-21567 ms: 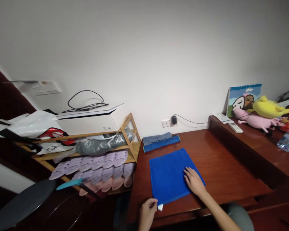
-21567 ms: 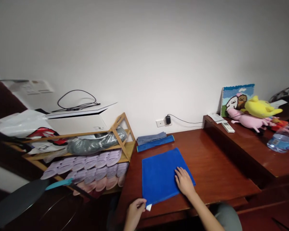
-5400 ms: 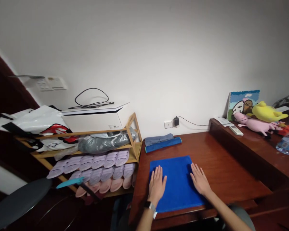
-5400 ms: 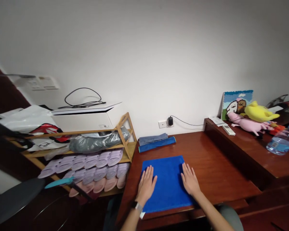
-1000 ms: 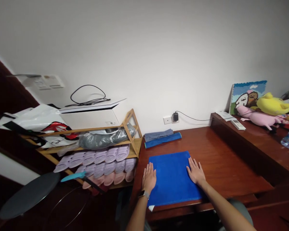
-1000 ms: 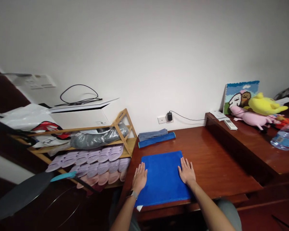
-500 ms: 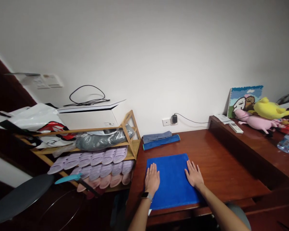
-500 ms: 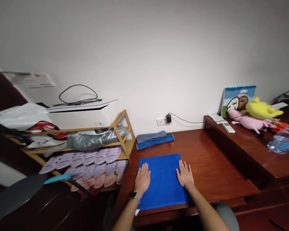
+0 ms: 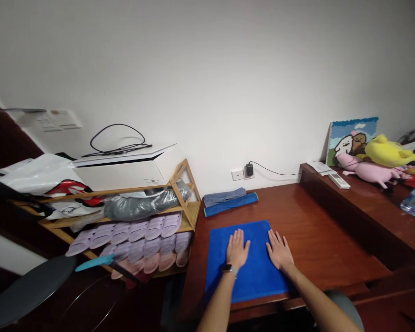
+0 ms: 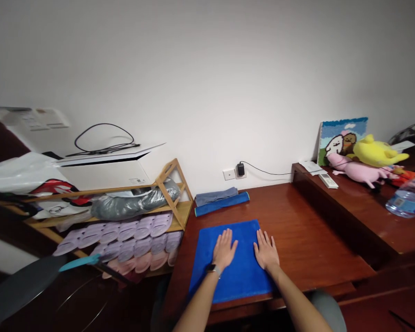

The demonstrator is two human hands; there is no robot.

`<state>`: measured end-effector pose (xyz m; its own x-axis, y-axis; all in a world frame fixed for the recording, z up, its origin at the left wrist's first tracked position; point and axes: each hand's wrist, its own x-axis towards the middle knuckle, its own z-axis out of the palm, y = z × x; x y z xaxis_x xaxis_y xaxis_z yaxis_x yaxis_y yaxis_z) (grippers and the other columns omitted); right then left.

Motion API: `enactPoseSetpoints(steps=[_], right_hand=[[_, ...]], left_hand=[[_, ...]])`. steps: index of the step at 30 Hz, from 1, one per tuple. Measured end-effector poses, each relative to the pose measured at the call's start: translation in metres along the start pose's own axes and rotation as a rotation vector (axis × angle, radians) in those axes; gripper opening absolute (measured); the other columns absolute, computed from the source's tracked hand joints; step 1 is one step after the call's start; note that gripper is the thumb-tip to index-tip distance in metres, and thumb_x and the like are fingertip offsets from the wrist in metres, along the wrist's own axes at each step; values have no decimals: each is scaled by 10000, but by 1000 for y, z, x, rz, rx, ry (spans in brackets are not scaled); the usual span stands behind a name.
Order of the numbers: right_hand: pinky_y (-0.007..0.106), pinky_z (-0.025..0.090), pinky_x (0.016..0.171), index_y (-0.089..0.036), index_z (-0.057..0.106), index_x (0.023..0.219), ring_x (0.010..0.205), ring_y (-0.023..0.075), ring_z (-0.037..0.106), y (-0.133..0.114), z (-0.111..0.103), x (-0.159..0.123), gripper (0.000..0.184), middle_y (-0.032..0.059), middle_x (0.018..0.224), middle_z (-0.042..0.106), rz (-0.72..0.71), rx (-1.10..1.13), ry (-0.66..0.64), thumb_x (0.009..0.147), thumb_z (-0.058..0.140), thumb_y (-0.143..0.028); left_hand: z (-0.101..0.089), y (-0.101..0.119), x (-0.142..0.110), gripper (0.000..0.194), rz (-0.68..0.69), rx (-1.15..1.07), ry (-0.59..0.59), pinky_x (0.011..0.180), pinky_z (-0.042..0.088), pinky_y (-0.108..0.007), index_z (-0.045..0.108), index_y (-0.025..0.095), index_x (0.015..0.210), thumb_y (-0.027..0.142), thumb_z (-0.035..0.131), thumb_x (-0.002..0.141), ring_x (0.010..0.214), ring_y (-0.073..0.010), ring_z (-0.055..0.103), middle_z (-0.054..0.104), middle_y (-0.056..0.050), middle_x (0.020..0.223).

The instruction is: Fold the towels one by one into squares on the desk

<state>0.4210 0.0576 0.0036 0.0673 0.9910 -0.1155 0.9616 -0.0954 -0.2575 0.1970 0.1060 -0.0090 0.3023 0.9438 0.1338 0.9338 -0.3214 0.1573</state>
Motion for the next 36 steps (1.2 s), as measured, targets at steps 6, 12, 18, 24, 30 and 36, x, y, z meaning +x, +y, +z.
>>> enactPoseSetpoints(steps=[6,12,18,24,30,36], right_hand=[[451,3,1303,-193,131,1680,1618,205,67,0,4,0,701,-29,1744,128,23,-27,1,1046,126,-491],[459,49,1303,-192,121,1682,1617,209,76,-2,-1,13,699,-13,1750,132,58,-22,-56,1045,135,-482],[422,30,1302,-181,135,1681,1617,189,62,-13,-13,48,705,-10,1749,138,7,-11,-26,1053,128,-504],[427,5,1301,-164,117,1680,1618,193,59,-10,4,59,716,1,1751,134,15,-11,22,1053,117,-508],[430,-9,1300,-163,115,1681,1619,192,49,-9,3,57,720,5,1750,135,17,2,27,1050,114,-509],[430,-13,1300,-157,99,1681,1619,200,50,-11,2,57,723,15,1751,134,7,17,27,1050,115,-511]], left_hand=[[-18,-82,-10,662,-168,93,16,1295,248,-469,328,137,1632,460,225,1063,1577,-255,284,344,-118,1685],[-10,-75,-12,663,-157,94,80,1294,251,-487,321,151,1636,466,256,1056,1571,-265,303,393,-121,1663],[-11,-78,-13,670,-156,90,85,1299,244,-466,373,108,1609,468,248,1059,1572,-261,301,366,-132,1673],[-6,-80,-11,664,-152,88,100,1295,260,-480,349,147,1625,482,256,1059,1569,-263,310,380,-117,1670],[-9,-84,-11,659,-160,98,61,1293,265,-485,328,159,1634,474,251,1060,1570,-263,305,372,-107,1674],[-8,-21,8,641,-9,30,50,1305,240,-475,320,173,1637,451,170,1079,1579,-234,280,367,-83,1681]])
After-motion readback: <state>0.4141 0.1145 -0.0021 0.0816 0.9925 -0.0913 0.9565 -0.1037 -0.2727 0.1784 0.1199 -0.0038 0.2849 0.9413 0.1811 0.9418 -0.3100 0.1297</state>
